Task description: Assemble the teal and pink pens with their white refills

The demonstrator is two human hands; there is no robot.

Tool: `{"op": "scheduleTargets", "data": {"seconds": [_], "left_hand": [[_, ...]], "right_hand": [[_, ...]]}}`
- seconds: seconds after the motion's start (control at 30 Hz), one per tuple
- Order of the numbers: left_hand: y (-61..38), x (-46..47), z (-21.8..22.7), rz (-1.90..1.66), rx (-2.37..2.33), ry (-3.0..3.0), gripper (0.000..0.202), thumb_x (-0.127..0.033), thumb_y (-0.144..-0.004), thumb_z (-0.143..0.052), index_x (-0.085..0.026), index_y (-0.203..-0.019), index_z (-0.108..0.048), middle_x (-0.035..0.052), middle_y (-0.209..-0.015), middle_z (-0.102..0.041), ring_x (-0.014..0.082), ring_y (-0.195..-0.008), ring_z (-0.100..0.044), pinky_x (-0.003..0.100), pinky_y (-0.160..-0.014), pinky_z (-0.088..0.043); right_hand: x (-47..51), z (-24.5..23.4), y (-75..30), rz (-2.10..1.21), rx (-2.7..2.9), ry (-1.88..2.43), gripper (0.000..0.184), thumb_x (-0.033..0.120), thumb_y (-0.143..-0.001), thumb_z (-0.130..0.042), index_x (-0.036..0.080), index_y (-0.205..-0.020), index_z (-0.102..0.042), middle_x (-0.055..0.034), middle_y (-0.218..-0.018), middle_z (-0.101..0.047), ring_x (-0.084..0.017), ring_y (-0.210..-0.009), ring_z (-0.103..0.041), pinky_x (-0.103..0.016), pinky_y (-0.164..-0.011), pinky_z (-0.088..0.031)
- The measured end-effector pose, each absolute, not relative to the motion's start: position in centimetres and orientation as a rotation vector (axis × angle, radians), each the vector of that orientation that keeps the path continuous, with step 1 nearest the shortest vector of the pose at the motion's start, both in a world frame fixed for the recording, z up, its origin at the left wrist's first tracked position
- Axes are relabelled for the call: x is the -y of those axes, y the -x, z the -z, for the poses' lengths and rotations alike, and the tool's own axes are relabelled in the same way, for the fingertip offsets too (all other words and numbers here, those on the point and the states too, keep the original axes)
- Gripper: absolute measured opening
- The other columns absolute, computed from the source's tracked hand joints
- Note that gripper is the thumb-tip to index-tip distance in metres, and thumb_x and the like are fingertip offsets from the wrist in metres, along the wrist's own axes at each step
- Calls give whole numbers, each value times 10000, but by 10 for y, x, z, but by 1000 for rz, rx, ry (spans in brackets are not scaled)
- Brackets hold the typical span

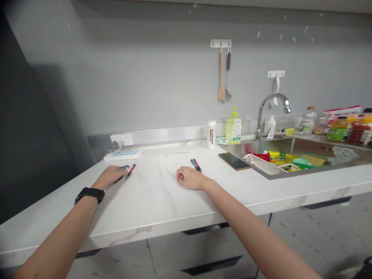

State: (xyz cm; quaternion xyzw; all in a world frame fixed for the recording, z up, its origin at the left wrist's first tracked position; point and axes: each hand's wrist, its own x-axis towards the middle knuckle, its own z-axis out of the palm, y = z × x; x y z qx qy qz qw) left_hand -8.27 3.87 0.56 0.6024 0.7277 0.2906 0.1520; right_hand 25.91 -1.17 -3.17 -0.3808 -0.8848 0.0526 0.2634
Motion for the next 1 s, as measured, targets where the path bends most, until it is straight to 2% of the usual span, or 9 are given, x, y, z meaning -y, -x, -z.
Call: {"op": "scheduleTargets", "data": {"seconds": [0.2,0.43,0.6,0.77,0.83,0.93,1.0], "left_hand": [[77,-40,-7,-699,-2207,-1909,273,-385,-617,-636,-192,-454,-533,63,-506,-556,236,-598,-571,271,-522,-340],[69,-36,-8,-581,-2247,-2015,294,-445,-587,-651,-191,-482,-546,130,-647,-646,285,-715,-626,280,-548,-377],[66,-35,-8,-731,-2196,-2004,378,-547,-610,-618,-189,-494,-575,114,-593,-621,273,-659,-606,291,-533,-356],[55,-33,-10,-926,-2013,-2105,271,-442,-652,-606,-177,-603,-640,62,-622,-624,217,-685,-589,264,-596,-366],[48,-30,-11,-950,-1854,-2185,269,-429,-668,-597,-170,-679,-669,31,-615,-600,185,-645,-561,250,-575,-348],[37,-28,-10,-969,-1627,-2188,310,-455,-688,-579,-159,-713,-667,-10,-530,-509,142,-541,-474,240,-517,-291],[34,-27,-8,-958,-1440,-2132,348,-485,-694,-575,-146,-710,-652,-4,-561,-534,132,-541,-462,236,-522,-302]], "right_hand": [[16,27,-258,-152,2395,1052,118,83,-754,-496,150,-774,-592,-21,-751,-548,-120,-674,-489,-237,-678,-389],[18,25,-257,-147,2414,1059,115,93,-759,-499,150,-784,-595,-19,-752,-550,-119,-675,-483,-232,-670,-379],[16,26,-255,-172,2415,1085,117,100,-773,-494,147,-799,-598,-4,-716,-537,-111,-645,-463,-226,-640,-358],[18,26,-254,-179,2425,1084,129,101,-775,-501,151,-821,-612,11,-680,-529,-102,-617,-453,-223,-619,-343],[19,24,-248,-202,2411,1051,129,105,-778,-506,153,-823,-617,14,-671,-529,-99,-613,-455,-223,-620,-346],[15,17,-227,-446,2235,1092,101,171,-806,-537,160,-866,-618,21,-647,-537,-93,-582,-463,-216,-587,-354],[5,10,-206,-826,1963,1198,157,299,-851,-539,156,-875,-600,18,-612,-545,-86,-519,-455,-210,-523,-348]]}}
